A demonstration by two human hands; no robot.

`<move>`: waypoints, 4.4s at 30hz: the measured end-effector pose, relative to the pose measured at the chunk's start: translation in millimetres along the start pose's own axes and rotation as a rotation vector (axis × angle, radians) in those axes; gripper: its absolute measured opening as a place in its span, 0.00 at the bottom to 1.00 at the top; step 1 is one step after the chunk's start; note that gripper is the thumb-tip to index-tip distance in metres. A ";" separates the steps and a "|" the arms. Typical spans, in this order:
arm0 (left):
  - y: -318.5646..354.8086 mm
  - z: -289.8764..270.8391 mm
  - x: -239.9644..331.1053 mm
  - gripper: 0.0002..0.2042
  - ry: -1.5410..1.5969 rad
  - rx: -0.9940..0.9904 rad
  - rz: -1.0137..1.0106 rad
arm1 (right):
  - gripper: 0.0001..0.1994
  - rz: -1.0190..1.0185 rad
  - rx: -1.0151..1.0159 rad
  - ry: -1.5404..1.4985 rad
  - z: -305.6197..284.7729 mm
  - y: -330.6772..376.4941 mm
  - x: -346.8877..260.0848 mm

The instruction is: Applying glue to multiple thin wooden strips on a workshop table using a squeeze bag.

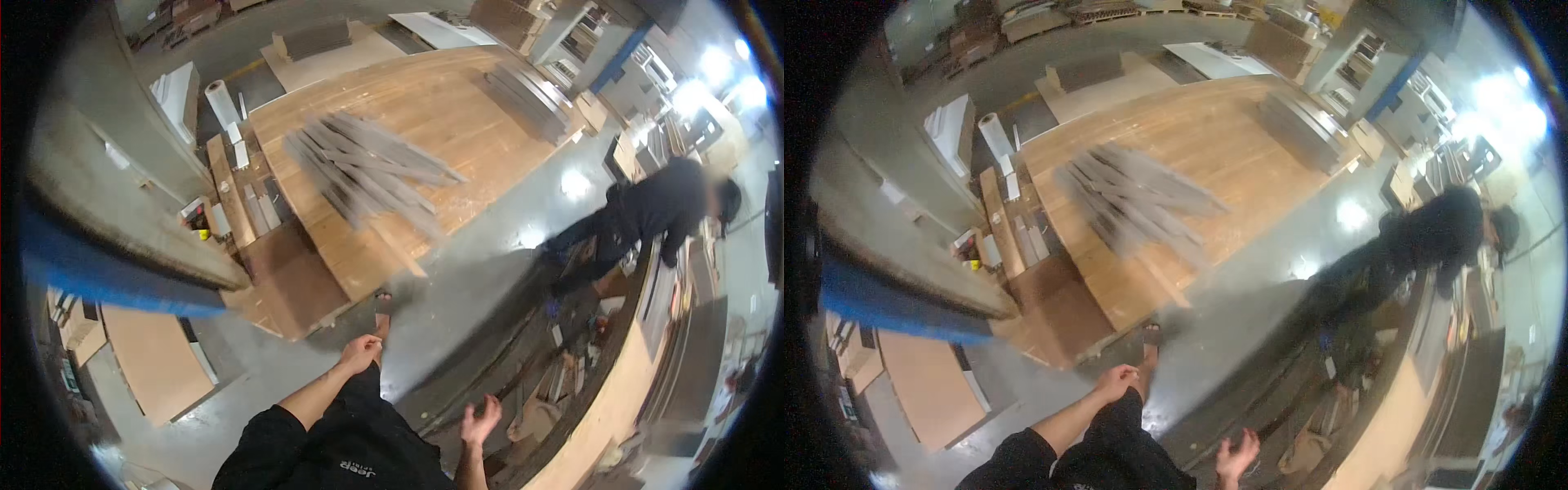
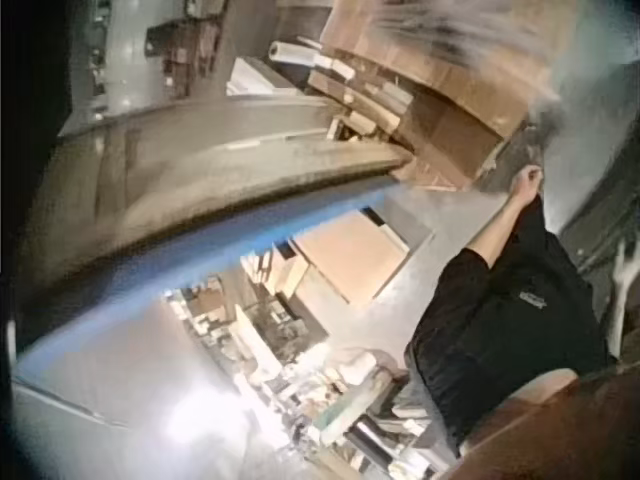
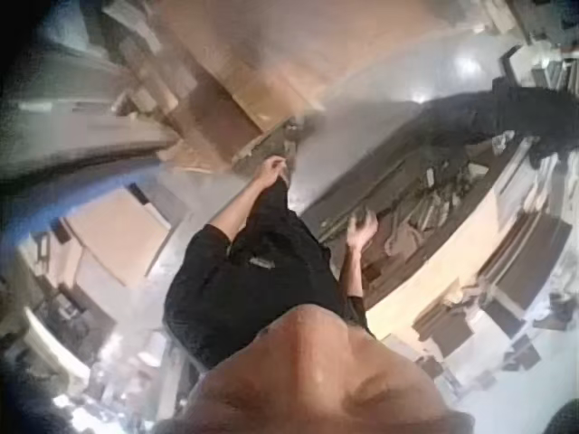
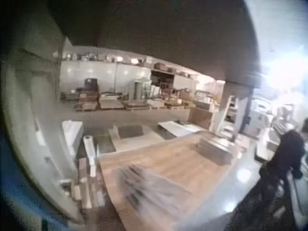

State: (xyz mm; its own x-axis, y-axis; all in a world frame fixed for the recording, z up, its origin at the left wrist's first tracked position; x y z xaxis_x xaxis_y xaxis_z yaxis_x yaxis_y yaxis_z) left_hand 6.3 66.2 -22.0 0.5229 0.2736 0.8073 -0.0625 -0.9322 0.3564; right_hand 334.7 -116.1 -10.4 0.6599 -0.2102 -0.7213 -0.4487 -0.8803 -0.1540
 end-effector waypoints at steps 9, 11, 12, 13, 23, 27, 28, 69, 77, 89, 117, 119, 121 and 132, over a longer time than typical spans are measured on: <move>-199.2 185.0 -145.0 0.15 0.566 0.158 -0.409 | 0.23 0.005 -0.917 0.155 207.0 -276.8 21.7; -249.3 169.9 -167.3 0.17 0.334 0.285 -0.480 | 0.23 -0.100 -0.885 0.134 283.4 -329.0 30.5; -281.6 163.6 -150.9 0.19 0.345 0.272 -0.521 | 0.23 -0.130 -0.860 0.089 310.6 -363.2 35.8; -308.1 153.7 -138.4 0.21 0.352 0.270 -0.561 | 0.23 -0.096 -0.817 0.104 336.7 -385.7 44.8; -403.7 88.9 -185.5 0.31 0.397 0.562 -0.466 | 0.31 -0.407 -0.611 0.376 489.2 -441.5 22.9; -404.0 105.6 -188.8 0.37 0.446 0.533 -0.502 | 0.39 -0.467 -0.669 0.319 517.1 -447.0 7.4; -407.1 107.9 -176.4 0.40 0.753 0.597 -0.508 | 0.40 -0.400 -0.712 0.308 523.6 -446.3 -0.4; -400.2 145.5 -155.9 0.46 0.649 0.631 -0.714 | 0.43 0.231 -1.296 0.119 526.0 -404.3 19.9; -353.9 151.5 -120.9 0.33 0.584 0.484 -0.684 | 0.35 0.136 -1.366 0.081 484.8 -386.8 -9.2; -210.6 188.5 -25.9 0.27 1.063 -0.044 -0.877 | 0.38 0.831 -1.548 -0.591 237.8 -294.8 41.7; 221.1 363.2 212.3 0.27 0.770 -1.198 -0.855 | 0.43 0.698 -0.283 -0.439 -307.9 89.4 -19.2; 249.7 370.3 229.2 0.26 0.693 -1.275 -0.867 | 0.41 0.796 -0.251 -0.478 -320.9 121.7 -27.7; 279.7 377.4 248.1 0.25 0.580 -1.454 -0.864 | 0.41 0.806 -0.006 -0.570 -331.3 144.0 -32.2; 387.7 444.2 277.0 0.23 0.212 -1.706 -0.953 | 0.40 0.925 0.552 -0.600 -362.3 227.6 -38.6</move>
State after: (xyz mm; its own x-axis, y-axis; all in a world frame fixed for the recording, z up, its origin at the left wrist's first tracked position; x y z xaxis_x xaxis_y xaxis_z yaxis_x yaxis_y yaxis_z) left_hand 504.5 -324.6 130.9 0.7911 0.6037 0.0987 -0.5533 0.6374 0.5362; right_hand 425.4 -462.5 227.1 -0.3573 -0.3020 -0.8838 -0.8903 -0.1760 0.4200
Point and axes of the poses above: each hand's wrist, its own y-axis away from the middle knuckle, its own z-axis out of the palm, x = y × z, the point moved 7 cm from there along -y, towards the middle knuckle, and after that the axes turned 3 degrees about -z, right-handed, at the moved point
